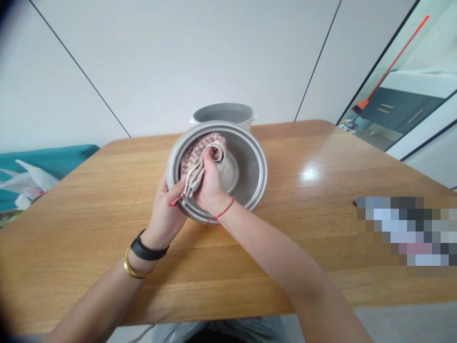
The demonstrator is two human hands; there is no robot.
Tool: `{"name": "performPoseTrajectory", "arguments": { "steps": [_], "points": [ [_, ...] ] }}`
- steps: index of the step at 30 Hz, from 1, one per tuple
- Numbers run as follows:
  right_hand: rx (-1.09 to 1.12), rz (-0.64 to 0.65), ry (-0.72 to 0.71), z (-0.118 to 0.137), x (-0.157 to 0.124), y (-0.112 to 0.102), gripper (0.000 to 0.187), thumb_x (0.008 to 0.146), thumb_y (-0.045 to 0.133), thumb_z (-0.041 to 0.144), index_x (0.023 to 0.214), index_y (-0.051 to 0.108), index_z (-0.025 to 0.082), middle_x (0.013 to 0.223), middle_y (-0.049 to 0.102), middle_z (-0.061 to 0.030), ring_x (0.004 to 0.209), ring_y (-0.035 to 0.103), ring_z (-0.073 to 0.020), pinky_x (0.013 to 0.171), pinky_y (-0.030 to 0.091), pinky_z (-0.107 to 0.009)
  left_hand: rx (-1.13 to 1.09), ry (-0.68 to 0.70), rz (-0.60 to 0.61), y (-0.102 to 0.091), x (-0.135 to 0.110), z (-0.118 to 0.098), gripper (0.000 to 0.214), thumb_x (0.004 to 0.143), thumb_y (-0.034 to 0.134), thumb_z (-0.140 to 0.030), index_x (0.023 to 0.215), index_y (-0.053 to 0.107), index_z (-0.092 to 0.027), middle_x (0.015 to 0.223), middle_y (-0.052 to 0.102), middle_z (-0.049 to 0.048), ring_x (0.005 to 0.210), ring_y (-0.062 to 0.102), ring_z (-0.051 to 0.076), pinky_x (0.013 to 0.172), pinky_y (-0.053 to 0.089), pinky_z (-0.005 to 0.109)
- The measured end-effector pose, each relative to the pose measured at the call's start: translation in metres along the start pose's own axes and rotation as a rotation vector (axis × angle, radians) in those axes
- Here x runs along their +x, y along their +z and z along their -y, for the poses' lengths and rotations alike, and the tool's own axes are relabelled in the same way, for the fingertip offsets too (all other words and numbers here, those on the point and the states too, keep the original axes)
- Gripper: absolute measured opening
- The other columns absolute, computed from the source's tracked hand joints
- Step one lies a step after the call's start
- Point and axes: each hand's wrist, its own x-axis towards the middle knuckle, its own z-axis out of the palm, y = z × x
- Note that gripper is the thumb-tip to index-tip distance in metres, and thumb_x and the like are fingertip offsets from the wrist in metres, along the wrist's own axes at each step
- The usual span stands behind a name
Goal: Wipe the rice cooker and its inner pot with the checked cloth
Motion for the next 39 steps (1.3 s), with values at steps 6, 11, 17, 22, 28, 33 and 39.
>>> {"name": "performPoseTrajectory", "arguments": {
  "steps": [6, 11, 17, 22, 28, 33, 39],
  "points": [
    [-0.256, 0.131, -0.182, -0.011, -0.015, 0.006, 0.049, 0.086, 0.060, 0.061, 0.115, 0.068, 0.022, 0.110, 0.072, -0.0057, 0.122, 0.061, -0.0220, 0.111, 0.047, -0.038, 0.001, 0.112, -0.069, -0.002, -0.002, 0.000, 0.040, 0.075, 0.074, -0.017, 0.112, 0.062, -0.027, 0.110, 0.071, -0.0014, 0.098, 0.066, 0.015, 0.091, 0.052, 0.026],
    [-1.064, 0.168, -0.591, -0.001, -0.034, -0.006, 0.055, 0.091, 0.054, 0.035, 0.146, 0.051, 0.028, 0.153, 0.046, -0.0053, 0.152, 0.026, -0.0240, 0.125, 0.022, -0.046, -0.050, 0.085, -0.055, -0.001, -0.003, 0.000, 0.056, 0.064, 0.073, -0.012, 0.117, 0.062, -0.028, 0.116, 0.070, 0.0009, 0.102, 0.066, 0.016, 0.091, 0.052, 0.026],
    [-2.060, -0.048, -0.978, 0.056, -0.016, -0.004, 0.072, 0.089, 0.057, 0.026, 0.156, 0.034, 0.040, 0.165, 0.020, -0.0013, 0.153, 0.001, -0.0400, 0.116, 0.003, -0.074, 0.043, 0.020, 0.021, -0.003, -0.008, -0.013, 0.065, 0.053, 0.059, -0.003, 0.113, 0.065, -0.027, 0.100, 0.071, -0.0007, 0.083, 0.064, 0.016, 0.070, 0.053, 0.023],
    [-2.116, -0.326, -0.993, 0.092, 0.010, -0.037, 0.074, 0.090, 0.053, 0.020, 0.159, 0.028, 0.031, 0.154, 0.033, -0.0147, 0.137, 0.032, -0.0408, 0.110, 0.031, -0.068, 0.070, 0.123, -0.031, -0.005, -0.006, -0.028, 0.055, 0.051, 0.062, -0.002, 0.101, 0.070, -0.024, 0.090, 0.069, -0.0022, 0.079, 0.058, 0.013, 0.066, 0.048, 0.018],
    [-1.992, -0.468, -1.031, 0.076, -0.027, -0.071, 0.072, 0.087, 0.050, 0.012, 0.157, 0.034, 0.023, 0.145, 0.036, -0.0188, 0.131, 0.038, -0.0367, 0.107, 0.039, -0.061, 0.107, 0.190, -0.073, -0.008, 0.000, -0.032, 0.048, 0.053, 0.060, -0.004, 0.095, 0.071, -0.022, 0.084, 0.066, -0.0020, 0.074, 0.054, 0.013, 0.063, 0.044, 0.018],
    [-1.879, -0.327, -1.087, 0.052, -0.044, -0.052, 0.076, 0.085, 0.049, 0.007, 0.154, 0.039, 0.036, 0.150, 0.034, -0.0104, 0.140, 0.031, -0.0356, 0.116, 0.029, -0.061, 0.056, 0.145, -0.073, 0.002, -0.010, -0.022, 0.052, 0.053, 0.059, -0.004, 0.100, 0.068, -0.023, 0.088, 0.066, -0.0022, 0.075, 0.054, 0.013, 0.064, 0.045, 0.019],
    [-1.208, -0.027, -0.810, 0.019, -0.016, -0.022, 0.081, 0.091, 0.046, 0.016, 0.162, 0.006, 0.022, 0.161, 0.028, -0.0151, 0.151, 0.026, -0.0239, 0.123, 0.028, -0.047, -0.023, 0.079, -0.065, 0.013, -0.015, -0.014, 0.057, 0.051, 0.059, -0.002, 0.103, 0.066, -0.025, 0.090, 0.067, -0.0035, 0.077, 0.058, 0.012, 0.068, 0.047, 0.019]
  ]
}}
